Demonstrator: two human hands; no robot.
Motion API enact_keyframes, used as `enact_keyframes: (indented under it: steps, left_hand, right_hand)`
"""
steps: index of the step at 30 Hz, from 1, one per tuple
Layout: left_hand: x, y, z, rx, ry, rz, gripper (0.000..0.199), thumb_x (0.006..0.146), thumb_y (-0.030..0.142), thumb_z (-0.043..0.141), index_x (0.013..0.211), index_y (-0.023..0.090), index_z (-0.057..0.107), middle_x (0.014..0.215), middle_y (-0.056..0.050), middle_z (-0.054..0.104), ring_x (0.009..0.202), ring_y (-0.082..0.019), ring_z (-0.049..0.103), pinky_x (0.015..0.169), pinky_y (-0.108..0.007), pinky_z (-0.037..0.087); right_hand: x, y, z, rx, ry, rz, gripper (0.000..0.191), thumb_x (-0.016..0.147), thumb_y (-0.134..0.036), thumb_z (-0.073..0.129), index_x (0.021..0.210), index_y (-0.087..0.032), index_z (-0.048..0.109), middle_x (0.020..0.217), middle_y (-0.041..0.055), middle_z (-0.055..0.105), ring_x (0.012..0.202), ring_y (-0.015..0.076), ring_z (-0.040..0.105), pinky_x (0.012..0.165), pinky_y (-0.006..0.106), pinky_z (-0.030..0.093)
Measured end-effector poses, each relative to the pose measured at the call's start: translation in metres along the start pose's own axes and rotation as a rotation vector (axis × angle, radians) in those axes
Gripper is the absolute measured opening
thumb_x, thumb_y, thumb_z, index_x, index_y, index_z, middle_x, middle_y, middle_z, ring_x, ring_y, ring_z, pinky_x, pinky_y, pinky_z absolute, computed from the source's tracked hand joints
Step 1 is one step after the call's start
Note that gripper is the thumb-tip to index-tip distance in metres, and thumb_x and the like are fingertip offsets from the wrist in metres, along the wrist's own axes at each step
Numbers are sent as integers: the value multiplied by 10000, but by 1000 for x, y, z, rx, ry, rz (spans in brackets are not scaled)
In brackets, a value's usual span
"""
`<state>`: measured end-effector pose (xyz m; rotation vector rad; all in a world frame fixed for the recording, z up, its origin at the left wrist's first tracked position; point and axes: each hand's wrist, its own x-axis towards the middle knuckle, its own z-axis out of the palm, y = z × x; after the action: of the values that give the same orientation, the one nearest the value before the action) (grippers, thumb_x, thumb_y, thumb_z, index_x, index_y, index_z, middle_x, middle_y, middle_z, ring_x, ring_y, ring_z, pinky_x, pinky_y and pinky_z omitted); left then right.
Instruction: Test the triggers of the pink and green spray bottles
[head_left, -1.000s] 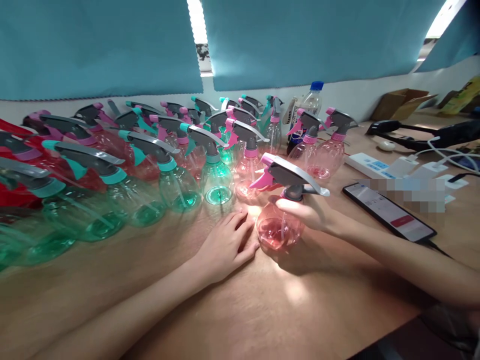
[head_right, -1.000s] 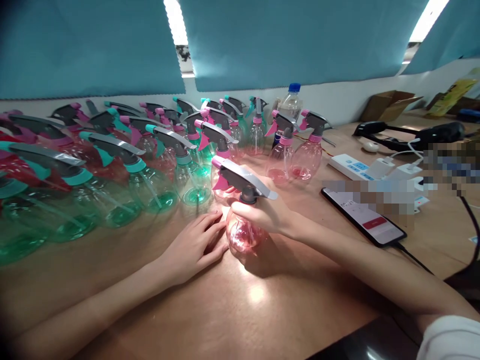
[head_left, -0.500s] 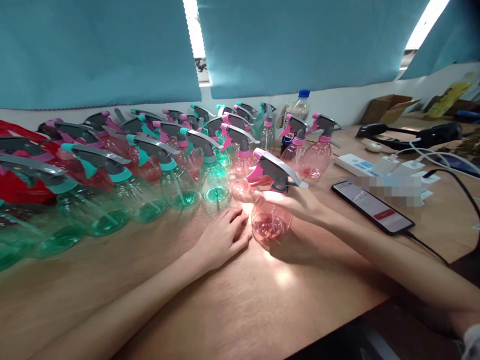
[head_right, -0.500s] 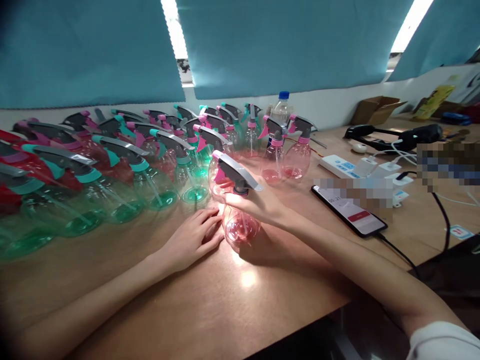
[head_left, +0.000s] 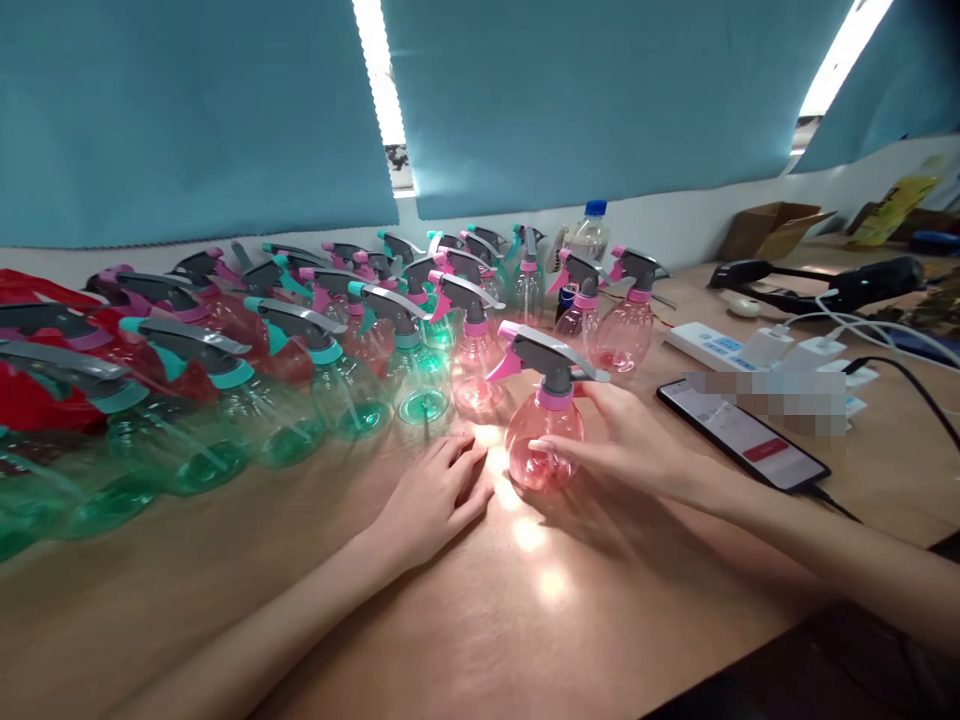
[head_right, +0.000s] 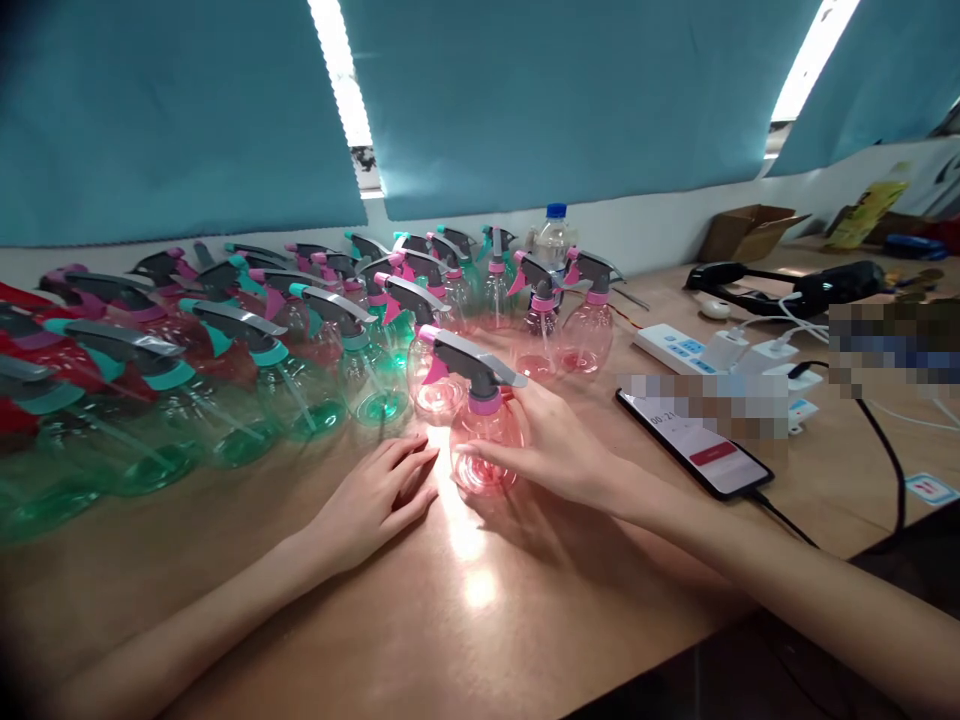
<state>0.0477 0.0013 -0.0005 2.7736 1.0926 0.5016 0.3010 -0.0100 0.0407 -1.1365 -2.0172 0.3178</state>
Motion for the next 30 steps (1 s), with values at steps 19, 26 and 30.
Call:
enact_keyframes:
  steps: [19, 26, 30]
  left_hand:
    - [28, -4, 7, -161, -32, 50, 266, 934, 194, 467, 1191, 198, 541, 1205, -101, 555, 1138, -244, 514, 966, -401, 440]
    - [34, -4, 8, -156, -1, 72, 250, 934, 203, 478, 1172, 200, 557, 1189, -100, 575, 1089, -246, 545, 933, -406, 464]
    - [36, -4, 8, -140, 8, 97, 253, 933, 205, 474, 1171, 196, 561, 1185, -108, 581, 1087, -254, 550, 919, -407, 476]
  right_hand:
    - [75, 55, 6, -342, 166, 242, 466, 746, -526, 668, 1034, -161, 634, 1023, 131, 662, 961, 304, 610, 825, 437, 497]
    - [88, 52, 9, -375, 159, 217, 430, 764, -497, 662, 1030, -160, 634, 1052, 141, 662, 977, 319, 620, 822, 455, 507]
    - [93, 57, 14, -378, 159, 235, 459, 764, -506, 657, 1049, -148, 627, 1086, 147, 655, 1027, 331, 608, 850, 463, 501]
